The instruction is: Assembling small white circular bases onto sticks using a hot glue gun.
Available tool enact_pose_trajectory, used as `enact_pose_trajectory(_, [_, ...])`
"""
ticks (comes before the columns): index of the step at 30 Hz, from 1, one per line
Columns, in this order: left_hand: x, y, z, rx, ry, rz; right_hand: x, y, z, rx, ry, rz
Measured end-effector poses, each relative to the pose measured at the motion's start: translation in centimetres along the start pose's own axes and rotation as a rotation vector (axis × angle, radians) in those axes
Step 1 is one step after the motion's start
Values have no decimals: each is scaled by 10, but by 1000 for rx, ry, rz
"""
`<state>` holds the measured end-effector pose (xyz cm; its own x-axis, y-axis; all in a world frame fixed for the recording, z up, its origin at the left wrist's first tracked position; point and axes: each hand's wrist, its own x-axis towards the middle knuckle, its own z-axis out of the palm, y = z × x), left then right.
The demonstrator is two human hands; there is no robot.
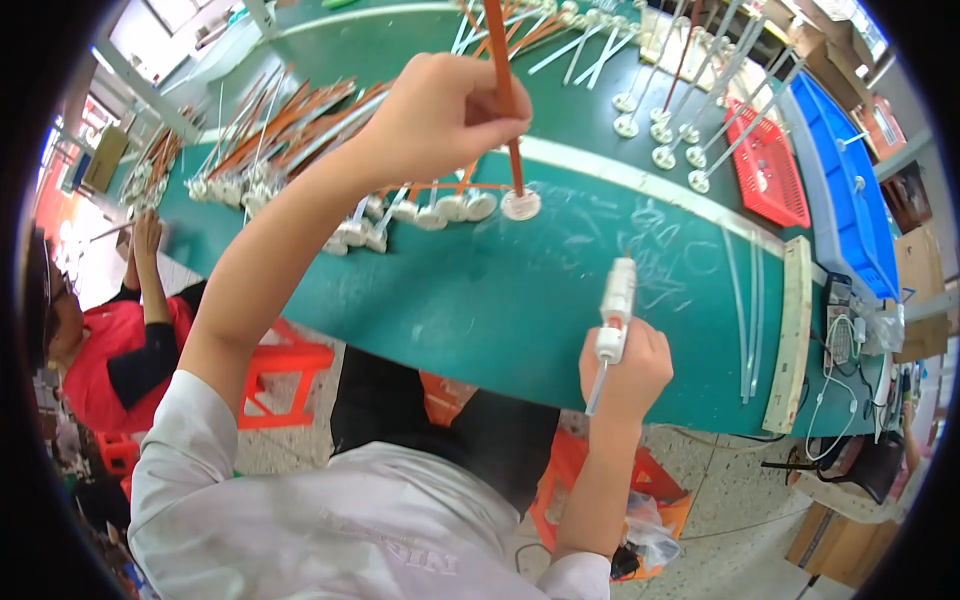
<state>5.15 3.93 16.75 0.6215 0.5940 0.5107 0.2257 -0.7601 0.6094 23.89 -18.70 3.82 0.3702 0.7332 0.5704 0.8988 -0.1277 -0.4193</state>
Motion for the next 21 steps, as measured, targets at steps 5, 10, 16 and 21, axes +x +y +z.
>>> enact_pose_trajectory(5, [100, -30, 37, 127, -8, 26, 9, 13, 0, -87, -29, 93])
enact_pose_trajectory(10, [172, -106, 91, 220, 85, 8, 11, 0, 4, -72, -71, 166])
enact_pose_trajectory(16, [202, -140, 122, 213, 92, -62, 11, 5, 1, -13, -144, 262])
enact_pose_trajectory(21, [210, -150, 133, 257, 66, -93, 14, 6, -2, 16, -154, 278])
